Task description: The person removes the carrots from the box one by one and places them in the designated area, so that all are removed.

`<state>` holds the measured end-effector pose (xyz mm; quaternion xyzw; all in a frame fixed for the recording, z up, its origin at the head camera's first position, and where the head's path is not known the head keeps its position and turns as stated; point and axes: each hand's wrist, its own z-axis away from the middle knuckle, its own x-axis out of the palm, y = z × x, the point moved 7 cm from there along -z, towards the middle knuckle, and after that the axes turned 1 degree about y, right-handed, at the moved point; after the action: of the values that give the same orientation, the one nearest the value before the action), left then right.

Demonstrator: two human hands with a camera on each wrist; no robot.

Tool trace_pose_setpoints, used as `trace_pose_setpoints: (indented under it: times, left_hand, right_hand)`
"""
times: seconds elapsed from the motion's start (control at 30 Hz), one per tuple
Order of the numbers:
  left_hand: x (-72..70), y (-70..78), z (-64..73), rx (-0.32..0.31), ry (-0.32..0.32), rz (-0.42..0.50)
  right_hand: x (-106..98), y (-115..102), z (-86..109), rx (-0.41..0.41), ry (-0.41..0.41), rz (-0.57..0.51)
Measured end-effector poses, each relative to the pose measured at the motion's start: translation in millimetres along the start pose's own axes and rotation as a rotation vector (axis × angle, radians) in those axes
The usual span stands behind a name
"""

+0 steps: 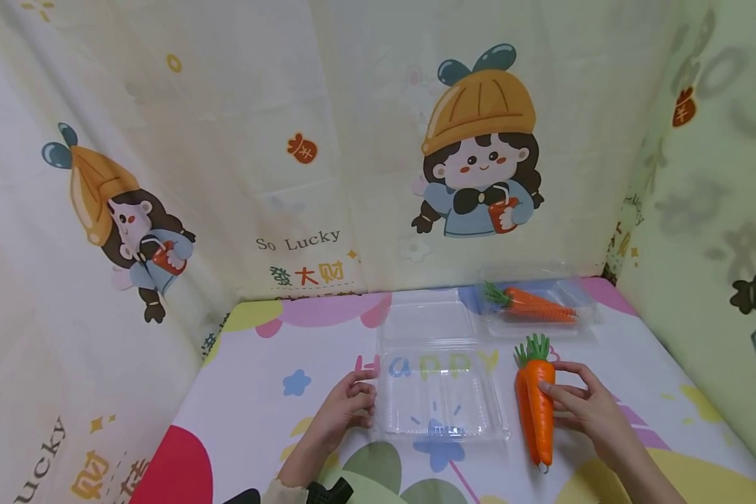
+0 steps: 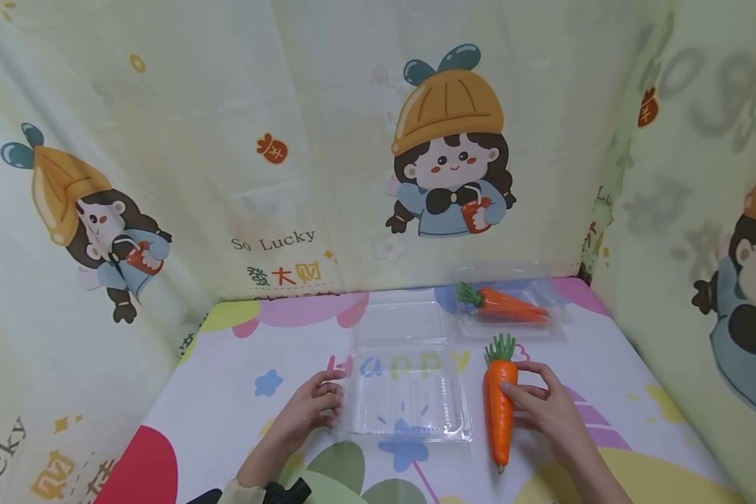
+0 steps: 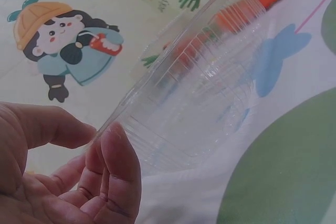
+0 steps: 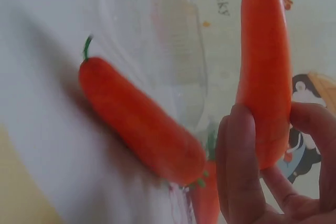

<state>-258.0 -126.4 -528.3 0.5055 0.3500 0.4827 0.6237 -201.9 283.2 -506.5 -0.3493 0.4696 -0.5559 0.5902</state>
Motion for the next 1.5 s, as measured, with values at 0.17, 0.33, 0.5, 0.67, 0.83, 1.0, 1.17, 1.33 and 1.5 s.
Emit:
trace_pose_setpoints:
  times: [0.17,0.33,0.5,0.67,0.83,1.0,1.17,1.33,1.5]
  left_hand:
    - [-1.5,-0.2,-0.2,0.000,0.006,-0.002]
    - [-1.4,-0.8,0.2,-0.002,0.001,0.004]
    - [-2.3,-0.6,0.4,0.014,0.015,0.004]
    - [-5.8,-0.2,1.3,0.035,0.046,0.002]
    - [-11.1,1.2,3.8,0.045,0.055,-0.008]
    - [-21.4,0.3,5.8,0.038,0.073,-0.017]
    - [-36.3,-0.8,9.0,0.021,0.102,-0.025]
    - [-53.1,0.2,13.9,0.015,0.139,-0.038]
    - [-67.2,1.8,18.7,-0.002,0.174,-0.046]
  right_hand:
    - [-9,6,-3.2,0.013,0.021,0.040]
    - [-19,7,-7.7,0.023,0.081,0.228]
    - [-24,10,-11.9,0.016,0.096,0.375]
    - [-26,14,-13.8,-0.005,0.093,0.431]
    - [-29,18,-16.2,-0.008,0.094,0.481]
    - [-29,21,-18.8,0.000,0.092,0.493]
    - [-31,22,-18.9,0.014,0.091,0.494]
    - [-32,21,-18.4,0.002,0.094,0.494]
    - [-32,20,-17.9,-0.006,0.093,0.489]
